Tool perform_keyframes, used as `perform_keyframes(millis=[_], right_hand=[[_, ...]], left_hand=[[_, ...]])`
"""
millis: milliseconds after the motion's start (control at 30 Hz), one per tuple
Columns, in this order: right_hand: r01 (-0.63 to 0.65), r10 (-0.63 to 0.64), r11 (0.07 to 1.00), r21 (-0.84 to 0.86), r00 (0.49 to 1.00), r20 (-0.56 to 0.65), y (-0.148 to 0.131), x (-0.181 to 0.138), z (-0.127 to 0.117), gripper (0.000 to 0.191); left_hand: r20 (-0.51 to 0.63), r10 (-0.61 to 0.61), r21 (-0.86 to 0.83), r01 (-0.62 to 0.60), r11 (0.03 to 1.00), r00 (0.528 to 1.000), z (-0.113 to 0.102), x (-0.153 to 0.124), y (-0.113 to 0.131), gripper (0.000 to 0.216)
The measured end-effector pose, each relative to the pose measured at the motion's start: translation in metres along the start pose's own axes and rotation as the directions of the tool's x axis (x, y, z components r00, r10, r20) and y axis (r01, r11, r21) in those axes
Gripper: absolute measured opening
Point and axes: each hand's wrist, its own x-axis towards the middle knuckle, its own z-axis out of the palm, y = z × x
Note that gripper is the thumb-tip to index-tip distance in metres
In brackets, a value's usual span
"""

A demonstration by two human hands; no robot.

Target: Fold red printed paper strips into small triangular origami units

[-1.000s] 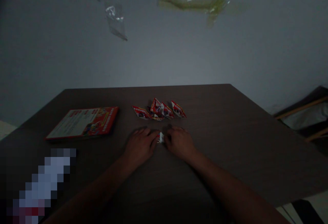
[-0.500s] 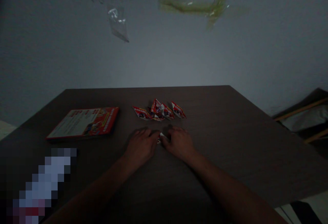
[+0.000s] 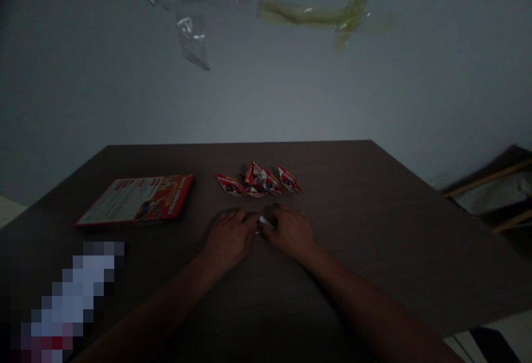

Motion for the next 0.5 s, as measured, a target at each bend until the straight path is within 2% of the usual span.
perform_keyframes(millis=[300, 400, 500], right_hand=[[0.000, 0.002, 0.999, 0.032, 0.999, -0.041, 0.000, 0.000, 0.003, 0.034], [0.031, -0.028, 0.994, 0.108, 0.999, -0.025, 0.005, 0.001, 0.001, 0.030], [0.126, -0.131, 0.961, 0.247, 0.991, 0.004, 0.016, 0.000, -0.003, 0.020]], left_hand=[[-0.011, 0.003, 0.022, -0.003, 1.000, 1.000, -0.001, 0.001, 0.001, 0.030], [-0.021, 0.009, 0.023, -0.009, 1.000, 1.000, -0.001, 0.001, 0.000, 0.030], [-0.029, 0.020, 0.009, -0.019, 1.000, 0.999, 0.000, 0.000, 0.000, 0.031]])
